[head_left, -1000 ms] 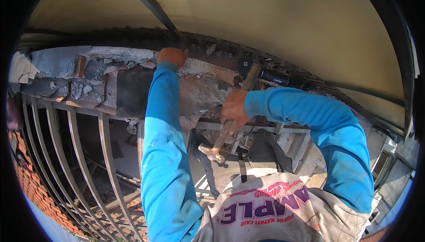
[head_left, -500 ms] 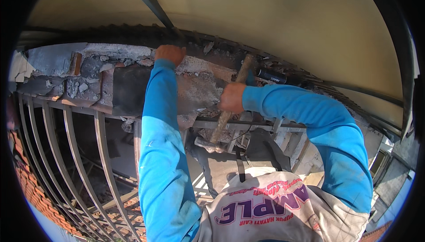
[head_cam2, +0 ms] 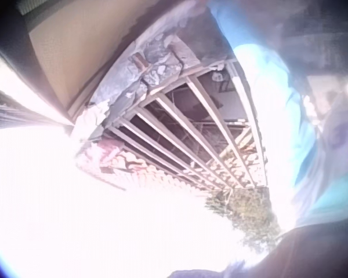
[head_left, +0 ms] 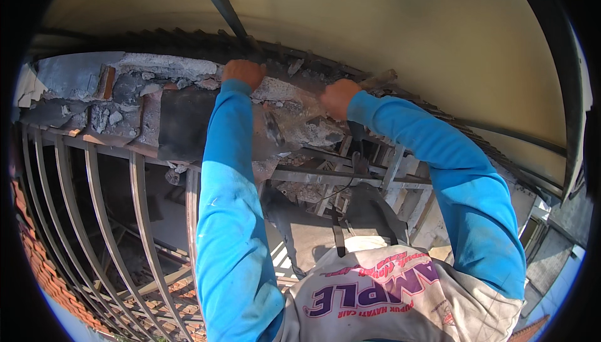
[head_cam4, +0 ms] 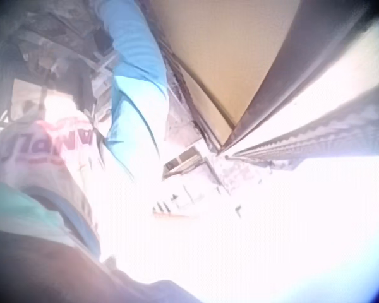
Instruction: The person uses a hammer to break and pry away fragments of concrete and masonry from the edge of a roof, handling the pieces with their hands.
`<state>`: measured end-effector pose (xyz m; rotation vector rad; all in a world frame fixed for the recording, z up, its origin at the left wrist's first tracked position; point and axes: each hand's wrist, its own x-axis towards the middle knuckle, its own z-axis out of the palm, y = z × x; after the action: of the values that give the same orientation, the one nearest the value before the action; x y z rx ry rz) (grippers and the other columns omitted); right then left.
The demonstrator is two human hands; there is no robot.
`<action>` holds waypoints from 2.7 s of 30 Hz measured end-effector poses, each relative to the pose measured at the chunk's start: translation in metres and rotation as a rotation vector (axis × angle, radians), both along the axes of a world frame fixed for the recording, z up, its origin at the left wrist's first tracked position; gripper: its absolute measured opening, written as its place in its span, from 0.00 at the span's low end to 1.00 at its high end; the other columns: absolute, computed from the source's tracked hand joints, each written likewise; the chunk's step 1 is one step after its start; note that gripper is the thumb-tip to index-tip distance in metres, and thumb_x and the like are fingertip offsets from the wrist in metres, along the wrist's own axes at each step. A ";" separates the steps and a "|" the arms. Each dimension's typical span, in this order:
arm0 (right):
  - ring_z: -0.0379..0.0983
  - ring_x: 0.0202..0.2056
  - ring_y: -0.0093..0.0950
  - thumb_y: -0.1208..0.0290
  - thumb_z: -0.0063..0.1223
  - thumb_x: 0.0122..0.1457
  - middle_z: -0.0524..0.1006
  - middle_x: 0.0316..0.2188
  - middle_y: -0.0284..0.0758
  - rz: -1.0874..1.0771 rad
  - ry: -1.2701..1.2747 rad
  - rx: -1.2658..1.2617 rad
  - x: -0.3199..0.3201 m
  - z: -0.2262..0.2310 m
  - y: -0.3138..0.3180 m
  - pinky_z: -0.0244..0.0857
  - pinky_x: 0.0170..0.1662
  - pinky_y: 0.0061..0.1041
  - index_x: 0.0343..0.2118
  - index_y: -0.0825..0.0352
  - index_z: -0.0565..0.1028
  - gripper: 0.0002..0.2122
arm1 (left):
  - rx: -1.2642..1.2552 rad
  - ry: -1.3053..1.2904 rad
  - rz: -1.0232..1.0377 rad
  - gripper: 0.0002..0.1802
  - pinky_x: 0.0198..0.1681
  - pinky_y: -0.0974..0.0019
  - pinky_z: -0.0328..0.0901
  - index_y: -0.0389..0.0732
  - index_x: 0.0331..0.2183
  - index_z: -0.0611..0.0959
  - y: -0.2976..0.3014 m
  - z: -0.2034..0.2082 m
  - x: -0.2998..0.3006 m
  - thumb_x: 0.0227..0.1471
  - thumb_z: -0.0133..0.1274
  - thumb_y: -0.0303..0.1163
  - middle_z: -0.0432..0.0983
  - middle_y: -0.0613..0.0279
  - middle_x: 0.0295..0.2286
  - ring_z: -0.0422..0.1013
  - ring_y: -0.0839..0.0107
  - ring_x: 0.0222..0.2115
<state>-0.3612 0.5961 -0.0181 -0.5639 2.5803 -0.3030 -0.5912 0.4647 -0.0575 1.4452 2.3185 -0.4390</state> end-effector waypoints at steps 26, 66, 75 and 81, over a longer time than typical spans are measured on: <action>0.77 0.22 0.37 0.70 0.52 0.50 0.74 0.17 0.35 0.422 0.328 -0.447 0.036 0.040 -0.086 0.72 0.27 0.36 0.26 0.64 0.73 0.04 | 0.073 -0.003 0.085 0.29 0.44 0.50 0.68 0.40 0.31 0.86 -0.004 -0.008 -0.009 0.62 0.33 0.47 0.81 0.51 0.33 0.76 0.52 0.37; 0.78 0.25 0.42 0.70 0.52 0.49 0.76 0.19 0.43 0.155 0.085 -0.238 -0.069 0.123 -0.126 0.72 0.28 0.42 0.30 0.67 0.73 0.07 | 0.397 0.227 0.114 0.19 0.44 0.54 0.62 0.47 0.34 0.82 -0.118 0.077 -0.172 0.61 0.36 0.41 0.80 0.56 0.28 0.74 0.56 0.37; 0.78 0.31 0.46 0.72 0.56 0.49 0.78 0.27 0.49 -0.410 0.085 0.033 -0.191 0.082 -0.076 0.72 0.35 0.42 0.34 0.69 0.75 0.10 | 0.618 -0.333 0.361 0.21 0.50 0.53 0.62 0.53 0.47 0.78 -0.099 0.087 -0.211 0.63 0.32 0.44 0.78 0.49 0.38 0.72 0.45 0.41; 0.78 0.26 0.44 0.71 0.55 0.48 0.76 0.20 0.43 0.022 0.079 -0.232 -0.121 0.137 -0.160 0.71 0.28 0.41 0.32 0.68 0.70 0.10 | 0.302 -0.050 0.177 0.22 0.50 0.52 0.60 0.62 0.58 0.65 -0.119 0.073 -0.205 0.63 0.32 0.38 0.77 0.54 0.43 0.73 0.51 0.43</action>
<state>-0.4820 0.4357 0.1193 -0.6982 2.6301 -0.5883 -0.7967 0.3452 0.0157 1.3417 2.5253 -0.0021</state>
